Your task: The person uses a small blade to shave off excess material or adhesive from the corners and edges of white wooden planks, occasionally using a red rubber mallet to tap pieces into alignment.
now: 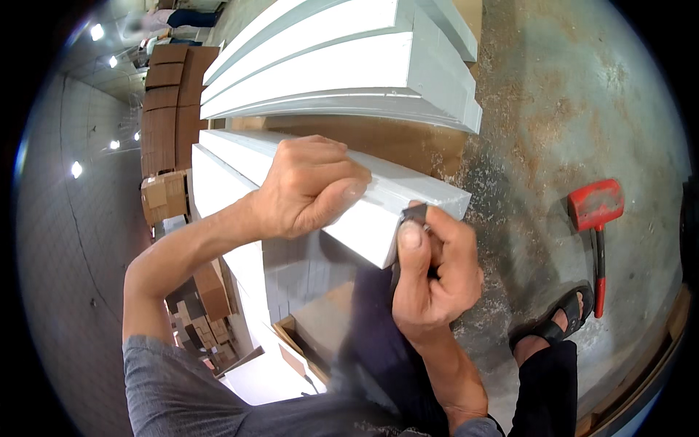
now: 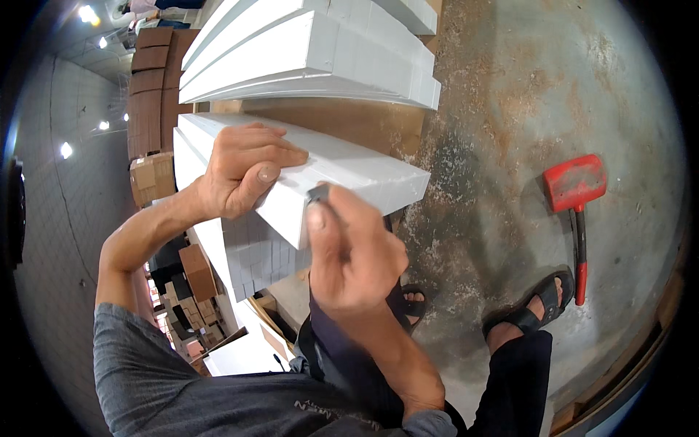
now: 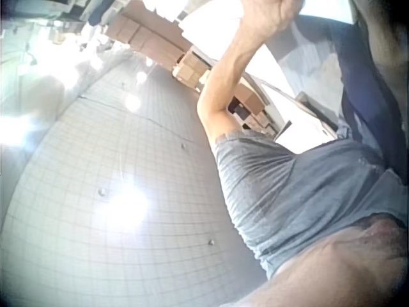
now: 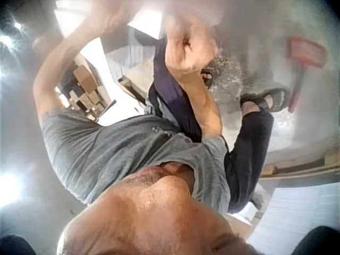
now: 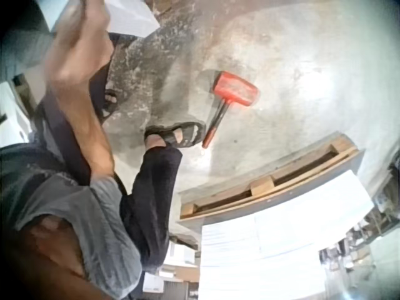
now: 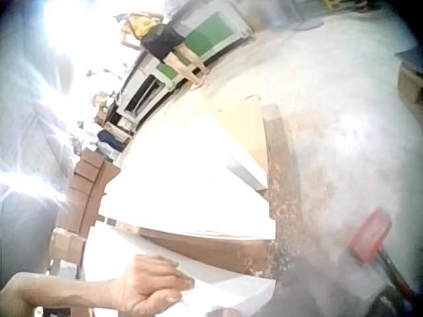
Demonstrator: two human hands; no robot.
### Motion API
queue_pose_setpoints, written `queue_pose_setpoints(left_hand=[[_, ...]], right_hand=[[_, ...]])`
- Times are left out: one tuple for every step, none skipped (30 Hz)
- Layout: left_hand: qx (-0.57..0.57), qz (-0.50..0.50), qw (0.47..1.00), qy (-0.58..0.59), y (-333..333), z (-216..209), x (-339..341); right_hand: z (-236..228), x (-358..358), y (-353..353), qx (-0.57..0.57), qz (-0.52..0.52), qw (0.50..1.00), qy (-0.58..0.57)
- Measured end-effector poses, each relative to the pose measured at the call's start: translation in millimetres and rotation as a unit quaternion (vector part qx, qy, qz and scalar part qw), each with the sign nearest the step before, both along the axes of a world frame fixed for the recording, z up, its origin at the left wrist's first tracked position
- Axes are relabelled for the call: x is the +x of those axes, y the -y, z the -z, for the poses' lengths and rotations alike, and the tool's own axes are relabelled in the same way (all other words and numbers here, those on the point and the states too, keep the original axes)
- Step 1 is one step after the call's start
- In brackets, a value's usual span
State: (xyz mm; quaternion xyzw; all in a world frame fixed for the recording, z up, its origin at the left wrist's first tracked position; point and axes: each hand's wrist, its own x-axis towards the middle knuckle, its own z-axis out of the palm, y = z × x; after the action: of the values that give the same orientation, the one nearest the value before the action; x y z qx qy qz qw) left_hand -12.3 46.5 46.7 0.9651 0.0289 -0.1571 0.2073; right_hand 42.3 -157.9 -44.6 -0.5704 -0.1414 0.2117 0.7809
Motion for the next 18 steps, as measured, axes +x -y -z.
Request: queue_pose_setpoints(left_hand=[[-0.002, 0.0, 1.0, 0.002, 0, 1, 0], [-0.005, 0.0, 1.0, 0.007, 0, 0, 1], [-0.008, 0.0, 1.0, 0.011, 0, 0, 1], [-0.011, 0.0, 1.0, 0.015, 0, 1, 0], [-0.015, 0.009, 0.998, 0.06, 0, 4, -1], [-0.018, 0.018, 0.994, 0.104, 1, 8, -1], [-0.022, 0.027, 0.988, 0.148, 2, 9, -1], [-0.02, 0.018, 0.994, 0.107, 3, 9, -1], [-0.018, 0.01, 0.998, 0.067, 3, 5, 0], [-0.016, 0.002, 1.0, 0.026, 4, 3, -1], [-0.01, 0.0, 1.0, 0.021, 4, 2, -1], [-0.005, -0.001, 1.0, 0.015, 5, 1, -1], [0.0, -0.003, 1.0, 0.01, 5, 0, -1], [0.0, -0.004, 1.0, 0.01, 5, 0, -2], [-0.001, -0.005, 1.0, 0.011, 4, 1, -3], [-0.002, -0.006, 1.0, 0.012, 3, 2, -5], [-0.005, -0.007, 1.0, 0.011, 4, 3, -4], [0.0, -0.012, 1.0, 0.005, 4, 0, -7]], right_hand=[[3, 2, -2, -0.022, 0.004, 1.0, 0.002], [5, 8, -3, -0.057, 0.003, 0.998, -0.011], [12, 10, -6, -0.078, 0.014, 0.996, -0.048], [15, 9, -3, -0.061, 0.022, 0.996, -0.058], [17, 6, 0, -0.044, 0.03, 0.996, -0.07], [15, 5, 2, -0.027, 0.037, 0.996, -0.083], [10, 5, 4, -0.001, 0.037, 0.997, -0.067], [5, 5, 5, 0.007, 0.036, 0.998, -0.056], [1, 5, 4, 0.016, 0.035, 0.998, -0.045], [0, 2, 5, 0.02, 0.028, 0.999, -0.039], [-3, 2, 3, 0.028, 0.023, 0.999, -0.031], [-5, 2, 1, 0.038, 0.019, 0.999, -0.02], [-7, 4, -2, 0.038, 0.009, 0.999, -0.013], [-4, 5, -1, 0.012, -0.002, 1.0, -0.021], [0, 7, -1, -0.015, -0.013, 0.999, -0.028], [4, 7, 0, -0.042, -0.023, 0.998, -0.036], [23, 15, 0, -0.099, -0.031, 0.994, -0.044], [42, 17, -1, -0.148, -0.044, 0.986, -0.057]])
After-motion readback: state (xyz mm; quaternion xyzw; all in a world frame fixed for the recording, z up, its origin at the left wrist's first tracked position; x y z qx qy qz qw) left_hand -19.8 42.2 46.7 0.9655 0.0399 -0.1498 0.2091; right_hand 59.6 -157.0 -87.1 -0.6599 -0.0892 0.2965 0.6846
